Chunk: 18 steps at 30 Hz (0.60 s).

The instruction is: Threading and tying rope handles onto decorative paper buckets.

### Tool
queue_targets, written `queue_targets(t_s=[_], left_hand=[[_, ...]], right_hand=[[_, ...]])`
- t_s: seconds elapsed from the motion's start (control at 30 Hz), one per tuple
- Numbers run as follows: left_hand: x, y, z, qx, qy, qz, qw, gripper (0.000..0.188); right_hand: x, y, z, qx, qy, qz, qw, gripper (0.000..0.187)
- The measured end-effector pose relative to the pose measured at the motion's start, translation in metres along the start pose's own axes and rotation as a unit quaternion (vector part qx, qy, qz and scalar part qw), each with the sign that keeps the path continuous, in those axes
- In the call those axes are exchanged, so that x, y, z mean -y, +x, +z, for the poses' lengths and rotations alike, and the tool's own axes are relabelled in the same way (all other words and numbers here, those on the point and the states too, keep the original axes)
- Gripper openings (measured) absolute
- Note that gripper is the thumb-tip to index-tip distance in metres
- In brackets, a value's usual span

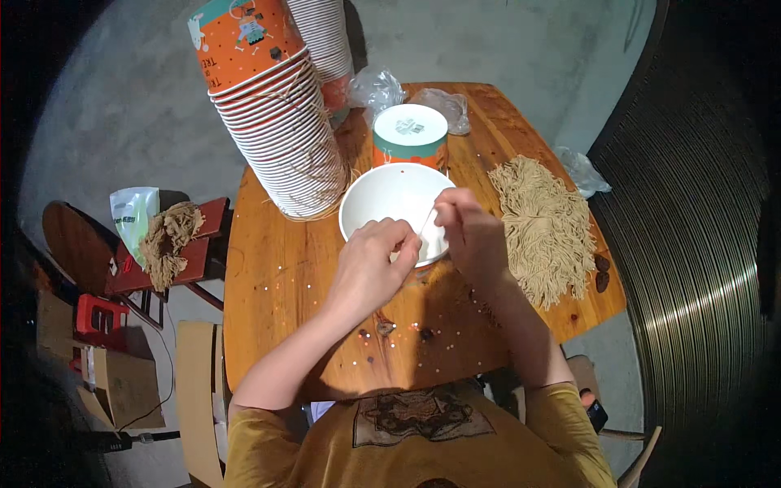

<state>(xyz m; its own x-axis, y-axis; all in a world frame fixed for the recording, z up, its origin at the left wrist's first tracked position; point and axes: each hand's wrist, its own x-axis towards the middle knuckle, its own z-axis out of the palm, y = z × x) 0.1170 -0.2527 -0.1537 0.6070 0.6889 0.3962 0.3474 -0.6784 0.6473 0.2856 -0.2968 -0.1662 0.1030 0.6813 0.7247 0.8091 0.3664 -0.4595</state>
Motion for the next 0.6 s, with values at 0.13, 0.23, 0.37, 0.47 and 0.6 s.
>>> queue_targets(t_s=[0.13, 0.23, 0.37, 0.47, 0.6], left_hand=[[0.003, -0.008, -0.011, 0.035, 0.034, 0.073, 0.996, 0.011], [0.012, -0.008, -0.017, 0.052, 0.029, 0.131, 0.990, 0.007], [0.017, -0.007, -0.022, 0.084, 0.030, 0.164, 0.982, 0.005], [0.021, -0.006, -0.026, 0.078, 0.052, 0.163, 0.982, 0.006], [0.023, -0.009, -0.023, 0.018, 0.054, 0.101, 0.993, 0.008]], right_hand=[[-0.003, 0.011, 0.000, -0.072, -0.051, 0.019, 0.996, 0.011], [0.001, 0.014, 0.001, -0.077, -0.037, 0.078, 0.993, 0.011], [-0.001, 0.017, -0.002, -0.062, -0.011, 0.072, 0.995, 0.011], [0.001, 0.018, -0.006, -0.045, 0.012, 0.067, 0.997, 0.011], [0.005, 0.018, -0.008, -0.038, 0.029, 0.043, 0.998, 0.012]])
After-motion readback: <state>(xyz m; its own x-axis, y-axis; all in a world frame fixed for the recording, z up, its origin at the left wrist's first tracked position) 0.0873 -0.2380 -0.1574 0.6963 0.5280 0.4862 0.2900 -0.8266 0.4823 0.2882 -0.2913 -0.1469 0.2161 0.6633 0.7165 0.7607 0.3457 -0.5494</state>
